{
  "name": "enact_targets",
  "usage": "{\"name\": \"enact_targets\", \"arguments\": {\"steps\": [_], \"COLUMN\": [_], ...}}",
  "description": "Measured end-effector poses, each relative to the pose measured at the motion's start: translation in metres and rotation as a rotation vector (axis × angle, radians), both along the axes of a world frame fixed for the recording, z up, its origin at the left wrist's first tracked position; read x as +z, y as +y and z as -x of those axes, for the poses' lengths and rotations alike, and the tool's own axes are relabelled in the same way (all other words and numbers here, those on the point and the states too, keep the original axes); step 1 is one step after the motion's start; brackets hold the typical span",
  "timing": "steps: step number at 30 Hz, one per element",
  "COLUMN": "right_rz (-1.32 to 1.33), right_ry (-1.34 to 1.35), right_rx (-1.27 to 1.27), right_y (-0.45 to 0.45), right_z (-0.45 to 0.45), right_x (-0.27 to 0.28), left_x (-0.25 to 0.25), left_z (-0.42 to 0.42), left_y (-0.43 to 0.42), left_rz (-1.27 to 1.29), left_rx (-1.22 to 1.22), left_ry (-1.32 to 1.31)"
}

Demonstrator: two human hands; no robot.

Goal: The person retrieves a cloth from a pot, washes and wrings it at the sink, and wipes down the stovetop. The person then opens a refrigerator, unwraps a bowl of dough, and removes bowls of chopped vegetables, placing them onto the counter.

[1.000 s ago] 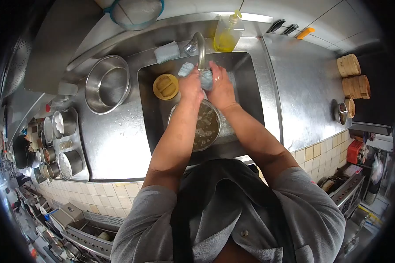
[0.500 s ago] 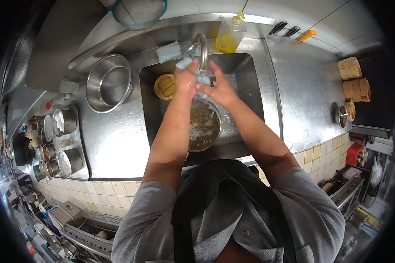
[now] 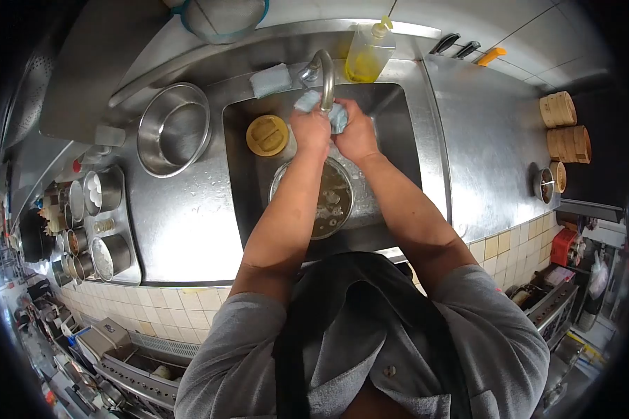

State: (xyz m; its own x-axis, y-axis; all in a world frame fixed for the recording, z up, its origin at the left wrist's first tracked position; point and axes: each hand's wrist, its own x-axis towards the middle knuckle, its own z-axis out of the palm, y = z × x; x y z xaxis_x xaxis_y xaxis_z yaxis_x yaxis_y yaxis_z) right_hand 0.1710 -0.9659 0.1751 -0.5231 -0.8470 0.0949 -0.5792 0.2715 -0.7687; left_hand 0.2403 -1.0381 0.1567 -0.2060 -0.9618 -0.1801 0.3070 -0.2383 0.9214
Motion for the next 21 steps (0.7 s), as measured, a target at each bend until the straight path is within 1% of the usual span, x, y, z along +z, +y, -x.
{"name": "enact_targets", "arguments": {"steps": [1, 2, 3, 4, 6, 7, 8, 9, 10, 12, 13, 15, 16, 18, 19, 21], "right_rz": [0.0, -0.029, -0.058, -0.059, -0.398, -0.398, -0.403, -0.405, -0.403, -0.564, -0.56, -0.318, -0.321, 0.088, 0.096, 0.095], "right_ry": [0.0, -0.139, -0.277, -0.279, -0.848, -0.85, -1.087, -1.324, -1.326, -1.304, -1.3, -0.801, -0.8, 0.361, 0.271, 0.321], "right_rx": [0.001, 0.009, 0.016, 0.015, 0.167, 0.167, 0.278, 0.391, 0.392, 0.399, 0.4, 0.228, 0.23, 0.101, 0.141, 0.104], "right_y": [-0.002, -0.001, -0.001, 0.001, 0.005, 0.006, 0.007, 0.007, 0.006, 0.003, 0.002, 0.005, 0.008, 0.016, 0.023, 0.021], "right_z": [0.001, 0.001, -0.001, 0.0, 0.006, 0.011, 0.018, 0.021, 0.024, 0.031, 0.026, 0.004, -0.003, -0.02, -0.029, -0.032], "right_x": [-0.006, -0.013, -0.008, -0.002, 0.014, 0.006, -0.007, -0.009, -0.01, -0.005, 0.003, 0.013, 0.01, 0.004, 0.009, -0.001], "left_x": [0.001, 0.001, 0.004, 0.007, 0.015, 0.027, 0.039, 0.045, 0.045, 0.041, 0.032, 0.014, 0.023, 0.037, 0.031, 0.026], "left_z": [-0.003, -0.007, -0.01, -0.013, -0.019, -0.022, -0.026, -0.029, -0.03, -0.029, -0.026, -0.017, -0.016, -0.013, -0.009, 0.002], "left_y": [0.0, -0.001, -0.001, -0.002, -0.005, -0.006, -0.007, -0.007, -0.007, -0.009, -0.013, -0.019, -0.018, -0.017, -0.015, -0.01], "left_rz": [0.0, 0.072, 0.143, 0.142, 0.244, 0.243, 0.152, 0.058, 0.059, -0.005, 0.0, -0.102, -0.104, -0.307, -0.31, -0.341], "left_rx": [0.001, -0.068, -0.137, -0.138, -0.337, -0.338, -0.437, -0.536, -0.535, -0.495, -0.495, -0.245, -0.241, 0.006, 0.008, 0.066], "left_ry": [0.0, -0.028, -0.056, -0.058, -0.079, -0.081, -0.054, -0.028, -0.031, -0.033, -0.031, -0.047, -0.047, -0.203, -0.204, -0.073]}}
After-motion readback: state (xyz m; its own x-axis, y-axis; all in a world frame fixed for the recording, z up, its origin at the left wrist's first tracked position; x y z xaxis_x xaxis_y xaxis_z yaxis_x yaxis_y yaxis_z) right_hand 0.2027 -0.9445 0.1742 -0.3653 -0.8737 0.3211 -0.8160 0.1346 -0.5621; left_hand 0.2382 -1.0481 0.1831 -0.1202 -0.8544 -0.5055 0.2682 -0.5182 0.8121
